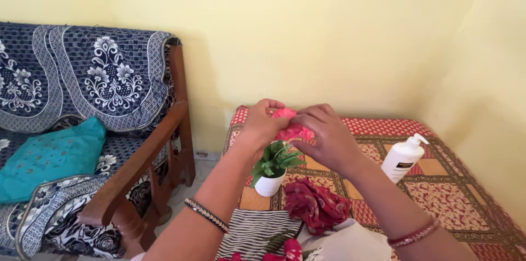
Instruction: The person arranges pink artificial flowers into a white pot, wipes the pot with a cloth, and places it on a wall shelf. The person then wipes a white lotion bottle with the cloth and places it on the shelf next to the pot.
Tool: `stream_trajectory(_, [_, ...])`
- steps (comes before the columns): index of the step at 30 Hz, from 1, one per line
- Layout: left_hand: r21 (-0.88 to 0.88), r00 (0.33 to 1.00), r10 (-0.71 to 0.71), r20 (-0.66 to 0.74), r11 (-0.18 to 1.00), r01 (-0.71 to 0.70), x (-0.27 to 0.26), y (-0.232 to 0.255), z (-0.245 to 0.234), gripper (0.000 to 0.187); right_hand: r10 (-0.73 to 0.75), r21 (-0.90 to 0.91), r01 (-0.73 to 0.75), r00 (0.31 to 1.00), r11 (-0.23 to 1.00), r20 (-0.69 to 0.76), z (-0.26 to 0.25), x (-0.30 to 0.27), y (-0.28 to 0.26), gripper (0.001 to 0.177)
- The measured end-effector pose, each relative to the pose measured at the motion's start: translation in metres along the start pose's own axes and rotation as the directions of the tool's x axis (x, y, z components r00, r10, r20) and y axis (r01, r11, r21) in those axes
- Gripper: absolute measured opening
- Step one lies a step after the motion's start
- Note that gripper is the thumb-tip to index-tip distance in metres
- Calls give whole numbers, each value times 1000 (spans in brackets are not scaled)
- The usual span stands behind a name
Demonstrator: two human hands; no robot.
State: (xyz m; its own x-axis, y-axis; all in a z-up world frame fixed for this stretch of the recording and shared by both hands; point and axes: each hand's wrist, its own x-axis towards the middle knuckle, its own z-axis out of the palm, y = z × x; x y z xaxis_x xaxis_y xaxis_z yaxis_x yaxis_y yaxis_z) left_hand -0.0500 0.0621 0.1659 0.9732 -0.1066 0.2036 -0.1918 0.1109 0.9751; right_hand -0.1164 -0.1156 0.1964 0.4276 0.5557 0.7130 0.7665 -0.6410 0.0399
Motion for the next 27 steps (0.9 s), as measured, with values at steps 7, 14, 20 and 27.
stream_trajectory(7, [-87, 979, -180, 93, 978, 188, 2, 15, 14, 38, 3, -147, -23, 990, 989, -138, -1, -3, 10, 32])
stream_trajectory(14, [-86, 985, -144, 97, 985, 152, 21, 5, 22, 36, 14, -179, -50, 981, 983, -195, 2, -7, 22, 22])
stream_trajectory(20, [-205, 970, -165, 178, 958, 201, 26, -2, 19, 28, 307, 92, -293, 922, 952, -235, 30, -19, 46, 22])
stream_trajectory(27, [271, 986, -70, 148, 962, 28, 43, -41, 9, 35, 744, 680, -521, 666, 516, -54, 71, -39, 90, 9])
